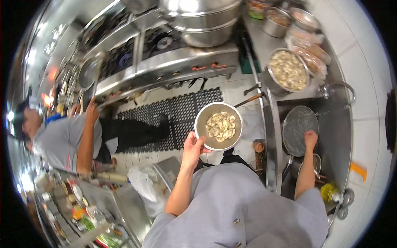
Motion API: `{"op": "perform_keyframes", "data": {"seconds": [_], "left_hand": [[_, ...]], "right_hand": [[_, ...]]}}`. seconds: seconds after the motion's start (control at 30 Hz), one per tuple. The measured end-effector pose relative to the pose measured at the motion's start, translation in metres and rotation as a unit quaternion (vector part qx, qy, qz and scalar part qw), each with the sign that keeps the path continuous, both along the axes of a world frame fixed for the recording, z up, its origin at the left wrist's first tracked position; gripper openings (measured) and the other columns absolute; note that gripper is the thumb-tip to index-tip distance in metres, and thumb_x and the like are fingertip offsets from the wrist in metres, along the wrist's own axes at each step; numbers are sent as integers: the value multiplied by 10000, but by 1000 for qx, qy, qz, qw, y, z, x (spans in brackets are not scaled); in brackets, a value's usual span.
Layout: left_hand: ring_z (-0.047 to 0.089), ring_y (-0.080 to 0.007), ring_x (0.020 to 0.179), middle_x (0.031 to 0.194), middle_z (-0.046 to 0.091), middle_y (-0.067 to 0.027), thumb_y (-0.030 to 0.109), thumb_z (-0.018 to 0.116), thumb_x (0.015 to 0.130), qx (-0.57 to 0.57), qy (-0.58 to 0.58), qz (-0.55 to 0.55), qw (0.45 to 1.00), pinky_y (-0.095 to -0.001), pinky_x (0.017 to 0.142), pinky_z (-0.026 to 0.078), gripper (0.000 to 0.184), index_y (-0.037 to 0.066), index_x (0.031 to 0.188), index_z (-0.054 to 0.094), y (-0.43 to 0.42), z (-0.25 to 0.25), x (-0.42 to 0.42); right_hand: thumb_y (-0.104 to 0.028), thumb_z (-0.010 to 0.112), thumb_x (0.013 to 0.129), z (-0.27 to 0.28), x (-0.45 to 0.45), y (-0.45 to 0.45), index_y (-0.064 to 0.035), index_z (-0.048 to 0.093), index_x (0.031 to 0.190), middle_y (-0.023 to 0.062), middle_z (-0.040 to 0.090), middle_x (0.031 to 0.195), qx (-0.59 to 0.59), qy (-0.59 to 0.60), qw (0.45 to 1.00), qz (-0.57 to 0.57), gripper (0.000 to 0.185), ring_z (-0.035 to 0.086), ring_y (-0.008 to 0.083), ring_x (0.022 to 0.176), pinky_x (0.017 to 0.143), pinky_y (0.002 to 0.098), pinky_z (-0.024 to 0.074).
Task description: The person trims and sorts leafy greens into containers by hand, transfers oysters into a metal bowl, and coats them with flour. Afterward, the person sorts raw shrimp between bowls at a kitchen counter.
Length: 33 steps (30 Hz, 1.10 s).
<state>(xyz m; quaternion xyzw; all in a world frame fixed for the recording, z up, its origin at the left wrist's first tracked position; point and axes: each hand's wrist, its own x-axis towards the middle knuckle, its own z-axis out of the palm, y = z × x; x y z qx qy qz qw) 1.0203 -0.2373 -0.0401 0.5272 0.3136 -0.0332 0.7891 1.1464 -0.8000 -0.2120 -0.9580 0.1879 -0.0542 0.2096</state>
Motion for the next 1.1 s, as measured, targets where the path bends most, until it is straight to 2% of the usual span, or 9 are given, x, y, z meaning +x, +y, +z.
{"op": "perform_keyframes", "data": {"seconds": [0.07,0.3,0.47,0.6,0.67,0.8,0.9,1.0,1.1], "left_hand": [[596,-75,593,851,620,-32,90,532,937,-26,-12,48,998,-223,518,563,61,101,947,472,11,-8,-27],[635,-123,668,911,629,-85,80,542,932,-60,-40,203,976,-247,538,568,118,75,1008,452,25,-27,-132],[627,-133,721,980,605,-92,100,557,930,6,-72,307,949,-262,571,581,132,47,1027,484,36,-40,-248],[612,-144,700,937,539,-55,87,580,913,38,-17,403,914,-274,543,586,106,40,931,487,26,-64,-383],[611,-141,700,936,530,-53,91,582,913,26,1,477,878,-277,536,588,108,42,922,486,21,-73,-441],[600,-123,731,897,516,-46,97,576,909,59,-13,627,777,-275,535,591,115,43,900,475,-7,-58,-541],[571,-99,720,881,488,-24,124,581,912,79,-23,704,705,-260,534,585,144,36,886,469,-9,-40,-599],[565,-82,685,893,503,-29,120,576,914,73,-15,770,633,-251,522,576,135,37,889,473,-7,-35,-644],[584,-81,620,848,542,-39,102,542,927,111,1,811,574,-257,530,573,86,46,929,476,-2,-34,-685]], "right_hand": [[-46,557,745,-1,-17,8,-14,576,730,136,595,681,17,-178,984,-14,39,558,280,626,644,364,461],[-165,636,877,51,-61,93,6,369,633,114,317,542,6,-167,978,127,401,298,212,509,490,386,320],[-166,619,919,107,-84,255,-1,345,582,107,312,508,65,-195,877,435,465,261,214,488,463,387,274],[-50,570,896,39,-122,368,39,602,693,123,557,574,115,68,775,618,224,554,195,527,539,322,441],[-17,562,868,-2,-155,432,32,685,873,139,668,749,96,-44,597,795,133,660,209,693,617,302,503],[19,614,843,123,-366,583,42,669,943,130,666,815,218,56,483,847,116,636,173,683,595,266,484],[-6,660,802,176,-504,653,10,691,951,140,692,876,280,30,275,919,153,675,280,753,671,323,533],[-128,718,758,180,-618,694,-114,555,1270,164,502,1326,136,66,58,987,538,540,342,1143,925,390,484],[-162,761,673,153,-724,713,-154,536,1249,203,431,1322,-26,10,-60,998,619,563,379,1027,861,439,512]]}}
